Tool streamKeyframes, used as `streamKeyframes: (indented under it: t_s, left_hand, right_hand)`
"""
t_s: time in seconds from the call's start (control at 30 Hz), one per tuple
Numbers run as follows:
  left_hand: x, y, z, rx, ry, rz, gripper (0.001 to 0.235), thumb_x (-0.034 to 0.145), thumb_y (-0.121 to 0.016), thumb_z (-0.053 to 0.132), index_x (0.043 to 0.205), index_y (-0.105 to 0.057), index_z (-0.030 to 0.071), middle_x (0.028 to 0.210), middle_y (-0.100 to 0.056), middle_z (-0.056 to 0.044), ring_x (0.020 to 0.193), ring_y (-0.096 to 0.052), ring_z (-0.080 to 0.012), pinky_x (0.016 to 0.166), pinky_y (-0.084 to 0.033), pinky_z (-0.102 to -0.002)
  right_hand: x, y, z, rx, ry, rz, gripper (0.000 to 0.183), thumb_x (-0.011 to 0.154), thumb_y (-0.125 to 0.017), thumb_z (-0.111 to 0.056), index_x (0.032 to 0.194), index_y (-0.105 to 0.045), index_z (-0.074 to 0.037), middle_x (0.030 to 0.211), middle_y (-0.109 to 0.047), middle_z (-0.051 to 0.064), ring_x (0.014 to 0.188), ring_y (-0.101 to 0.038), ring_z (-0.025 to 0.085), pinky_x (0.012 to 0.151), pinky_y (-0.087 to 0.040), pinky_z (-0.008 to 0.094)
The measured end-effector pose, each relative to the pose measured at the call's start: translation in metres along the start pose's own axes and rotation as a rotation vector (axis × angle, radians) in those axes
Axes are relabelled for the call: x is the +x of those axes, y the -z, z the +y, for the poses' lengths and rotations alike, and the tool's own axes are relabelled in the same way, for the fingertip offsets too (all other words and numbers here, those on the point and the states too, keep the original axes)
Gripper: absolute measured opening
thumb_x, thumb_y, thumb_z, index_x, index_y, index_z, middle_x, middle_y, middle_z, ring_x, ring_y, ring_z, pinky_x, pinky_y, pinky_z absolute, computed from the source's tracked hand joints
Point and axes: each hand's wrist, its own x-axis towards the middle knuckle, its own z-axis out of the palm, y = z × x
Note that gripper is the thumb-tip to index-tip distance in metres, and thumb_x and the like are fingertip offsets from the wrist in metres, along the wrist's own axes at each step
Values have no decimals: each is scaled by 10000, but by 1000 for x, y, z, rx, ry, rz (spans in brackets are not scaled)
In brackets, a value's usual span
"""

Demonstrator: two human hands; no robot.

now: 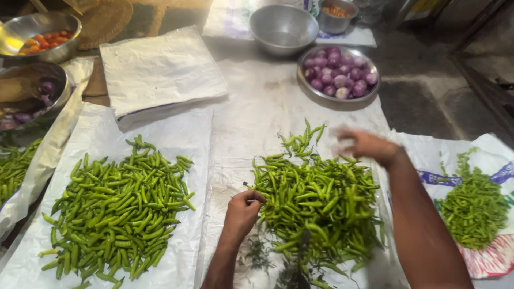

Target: The person sits cross-legged on the floor and uses a traditional curved blade to trim the stems off green chilies. They pick up chilies from a large pile, remove the stems, and place the trimmed chilies onto a white sack. A bowl of red onions is visible nearby.

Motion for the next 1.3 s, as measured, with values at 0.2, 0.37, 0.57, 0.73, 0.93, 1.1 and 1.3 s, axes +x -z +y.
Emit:
streamKeyframes:
  t_s: [0.2, 0.37, 0.57, 0.73, 0.93, 1.1, 1.3]
  left_hand:
    - [9, 18, 21, 99, -44, 187, 223, 818, -650, 179, 971, -779, 81, 890, -802, -102, 773, -786, -215, 732, -597, -337]
    - [2, 36, 42, 281, 100, 259, 256, 811, -723, 310, 985, -799, 139, 925, -788, -104, 825, -757, -277, 767, -573, -394]
    - [-2, 25, 33, 291, -38, 277, 228, 824, -714, 322, 927, -785, 132, 936, -782, -83, 830, -750, -285, 773, -573, -410]
    - [2, 21, 33, 333, 89, 228, 230, 843, -693, 355, 942, -796, 175, 920, -790, -70, 848, -755, -282, 806, -575, -405]
    - [20, 5, 10, 303, 12, 251, 237, 844, -689, 334, 936, -796, 143, 947, -793, -80, 883, -749, -305, 808, -580, -409]
    - [36, -18, -17, 415, 12, 175, 274, 852, -699, 345, 982, -789, 121, 1003, -775, -114, 947, -731, -325, 844, -565, -424]
    - [59, -24, -62, 354, -89, 244, 321, 837, -700, 307, 1053, -781, 84, 1076, -768, -151, 1007, -726, -331, 892, -559, -409]
  right_hand:
    - [213, -31, 32, -179, -269, 520, 1322, 576, -898, -723, 1609, -306, -148, 1583, -377, 277, 1454, -409, 409, 1162, -402, 503]
    - [272, -88, 38, -303, -358, 346, 1554, 449, -904, -823, 1648, -191, -138, 1649, -270, 242, 1515, -311, 410, 1207, -325, 527]
    - [259, -163, 19, -360, -361, 376, 882, 673, -910, -314, 1465, -555, -156, 1597, -406, 187, 1407, -493, 372, 1088, -525, 479]
    - [222, -158, -2, -570, -158, 248, 568, 746, -911, -258, 1272, -708, -189, 1255, -687, 136, 1166, -641, 296, 1004, -513, 420]
    - [98, -96, -34, -357, -117, 42, 314, 795, -743, -75, 1100, -729, -144, 996, -770, 119, 876, -677, 250, 784, -557, 433]
    - [-27, -73, -5, -678, 394, 148, 252, 728, -810, -90, 966, -735, -127, 1043, -755, 51, 963, -703, 187, 901, -592, 343]
    - [-112, -122, 36, -487, 442, 300, 529, 750, -820, -124, 1260, -681, -141, 1408, -573, 126, 1314, -524, 327, 1082, -420, 450]
